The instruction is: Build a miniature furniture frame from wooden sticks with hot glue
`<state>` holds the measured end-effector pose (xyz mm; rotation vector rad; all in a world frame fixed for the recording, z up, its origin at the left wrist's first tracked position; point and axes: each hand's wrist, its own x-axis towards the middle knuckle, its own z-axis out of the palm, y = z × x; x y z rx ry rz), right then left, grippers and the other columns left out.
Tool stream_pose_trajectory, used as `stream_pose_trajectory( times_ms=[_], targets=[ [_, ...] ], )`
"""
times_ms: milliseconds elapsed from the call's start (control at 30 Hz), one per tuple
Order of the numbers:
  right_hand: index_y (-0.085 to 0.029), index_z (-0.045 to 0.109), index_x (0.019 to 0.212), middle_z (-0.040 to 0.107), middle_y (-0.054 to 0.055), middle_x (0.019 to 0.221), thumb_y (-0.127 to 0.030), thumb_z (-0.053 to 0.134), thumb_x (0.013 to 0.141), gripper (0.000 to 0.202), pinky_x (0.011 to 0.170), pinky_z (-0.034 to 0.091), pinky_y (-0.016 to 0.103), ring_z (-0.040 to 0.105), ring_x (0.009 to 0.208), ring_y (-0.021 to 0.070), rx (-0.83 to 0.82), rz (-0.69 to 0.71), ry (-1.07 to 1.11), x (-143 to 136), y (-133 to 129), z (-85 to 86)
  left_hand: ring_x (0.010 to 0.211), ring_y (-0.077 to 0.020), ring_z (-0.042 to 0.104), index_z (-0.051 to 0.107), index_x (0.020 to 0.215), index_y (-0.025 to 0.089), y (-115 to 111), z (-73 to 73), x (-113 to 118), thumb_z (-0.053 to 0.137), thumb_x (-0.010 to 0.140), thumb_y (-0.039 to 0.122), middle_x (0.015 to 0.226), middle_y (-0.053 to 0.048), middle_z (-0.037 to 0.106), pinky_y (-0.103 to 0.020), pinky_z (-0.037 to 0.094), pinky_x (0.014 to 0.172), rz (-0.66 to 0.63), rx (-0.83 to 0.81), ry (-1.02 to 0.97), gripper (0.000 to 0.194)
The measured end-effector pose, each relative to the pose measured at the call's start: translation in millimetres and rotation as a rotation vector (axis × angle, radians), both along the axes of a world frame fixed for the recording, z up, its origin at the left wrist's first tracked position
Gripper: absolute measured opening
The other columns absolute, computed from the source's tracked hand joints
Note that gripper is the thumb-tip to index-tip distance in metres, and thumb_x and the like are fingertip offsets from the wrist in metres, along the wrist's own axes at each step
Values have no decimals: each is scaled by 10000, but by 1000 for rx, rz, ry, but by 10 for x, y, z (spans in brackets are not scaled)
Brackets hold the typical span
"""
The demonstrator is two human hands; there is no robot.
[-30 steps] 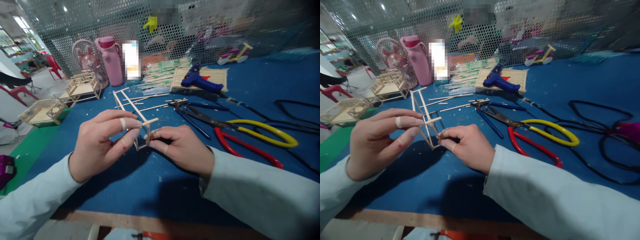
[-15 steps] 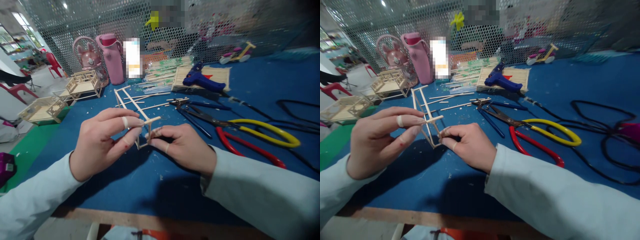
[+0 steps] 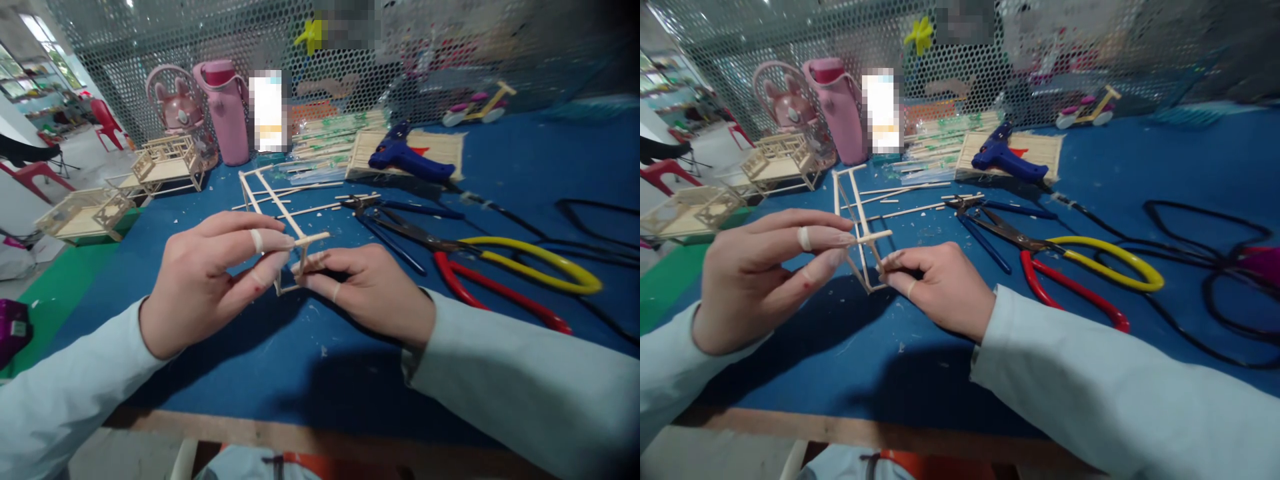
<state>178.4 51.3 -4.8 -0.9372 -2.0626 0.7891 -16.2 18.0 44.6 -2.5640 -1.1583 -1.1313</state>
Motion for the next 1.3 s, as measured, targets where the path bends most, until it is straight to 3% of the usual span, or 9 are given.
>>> stream_pose_trajectory(
  times_ms=[833,1067,1300],
  targets=[
    [-235,719,739,753,-41,823,-132,611,759,150,742,540,218,698,742,135,-20,-2,-15,1,-7,-10,837,-159,694,703,877,210,7,9,7,585,831,198,941,-40,740,-250,557,781,-10,-8,15,127],
    [-231,727,767,754,-36,827,-128,609,759,157,732,529,217,696,756,136,-41,-5,2,4,-8,-33,863,-173,677,680,897,170,8,3,29,621,800,191,949,-94,724,-285,551,814,-100,112,90,115],
    [-235,724,739,754,-40,831,-138,606,764,155,738,528,221,694,731,131,-37,1,9,23,-3,-39,864,-163,685,668,890,214,41,-45,29,609,823,197,948,-57,728,-280,570,799,-45,108,60,91]
  ],
)
